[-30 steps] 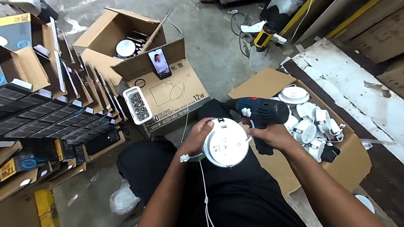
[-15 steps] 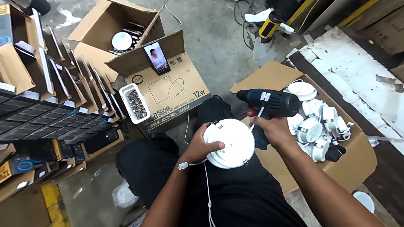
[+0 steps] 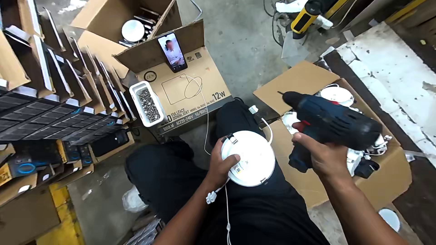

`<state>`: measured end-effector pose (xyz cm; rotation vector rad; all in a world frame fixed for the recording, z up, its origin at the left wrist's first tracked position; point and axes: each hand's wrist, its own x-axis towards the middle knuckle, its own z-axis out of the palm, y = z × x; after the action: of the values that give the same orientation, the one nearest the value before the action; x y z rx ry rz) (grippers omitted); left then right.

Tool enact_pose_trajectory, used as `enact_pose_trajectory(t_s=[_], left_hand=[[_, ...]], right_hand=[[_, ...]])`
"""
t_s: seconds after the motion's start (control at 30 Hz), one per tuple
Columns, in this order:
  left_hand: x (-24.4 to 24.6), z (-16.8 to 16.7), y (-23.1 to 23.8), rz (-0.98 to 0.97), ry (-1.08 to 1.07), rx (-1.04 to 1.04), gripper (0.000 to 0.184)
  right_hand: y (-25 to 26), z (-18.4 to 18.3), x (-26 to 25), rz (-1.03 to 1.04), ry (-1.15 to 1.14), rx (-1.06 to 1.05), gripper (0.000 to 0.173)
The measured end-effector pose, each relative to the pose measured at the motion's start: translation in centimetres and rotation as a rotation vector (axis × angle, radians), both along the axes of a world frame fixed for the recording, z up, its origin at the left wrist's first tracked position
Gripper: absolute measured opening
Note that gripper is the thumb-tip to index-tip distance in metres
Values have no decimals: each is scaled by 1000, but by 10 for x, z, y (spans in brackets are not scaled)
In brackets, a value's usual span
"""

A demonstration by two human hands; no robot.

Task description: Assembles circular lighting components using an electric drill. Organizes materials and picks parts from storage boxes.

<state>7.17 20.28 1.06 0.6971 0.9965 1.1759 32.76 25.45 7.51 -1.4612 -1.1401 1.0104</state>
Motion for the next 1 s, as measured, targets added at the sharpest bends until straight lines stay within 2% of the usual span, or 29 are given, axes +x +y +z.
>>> enact_pose_trajectory(t_s=[0.1, 0.23, 0.3, 0.43, 0.47, 0.53, 0.57, 0.67, 0.7, 0.8, 0.9, 1.0], left_hand=[[9, 7, -4, 30, 7, -27, 72], [20, 14, 0, 18, 40, -43, 67], [22, 13, 4, -40, 56, -17, 68], [-5, 13, 16, -297, 63, -33, 66], [-21, 14, 17, -384, 94, -56, 66], [-58, 19, 14, -536, 187, -97, 77], [-75, 22, 10, -599, 242, -76, 75], [-98, 40, -1, -724, 467, 50, 28], [-99, 43, -5, -739, 537, 88, 21], [-97, 46, -10, -701, 691, 97, 26], [-100, 46, -9, -623, 719, 30, 26], [-104, 42, -6, -616, 776, 57, 27]], right_hand=[[-11, 15, 7, 160, 207, 27, 41], [-24, 34, -14, 506, 667, -71, 41], [-28, 26, -29, 638, 769, -94, 41], [-25, 1, -48, 723, 733, -129, 43], [-23, -2, -50, 727, 724, -140, 43], [-18, -5, -51, 738, 714, -157, 41], [-16, -6, -51, 741, 709, -161, 41], [-11, -5, -46, 709, 664, -159, 42], [-9, -5, -44, 700, 642, -154, 43], [-6, -4, -41, 672, 599, -151, 43], [-4, -3, -38, 648, 620, -162, 43], [-5, -4, -35, 635, 655, -164, 41]])
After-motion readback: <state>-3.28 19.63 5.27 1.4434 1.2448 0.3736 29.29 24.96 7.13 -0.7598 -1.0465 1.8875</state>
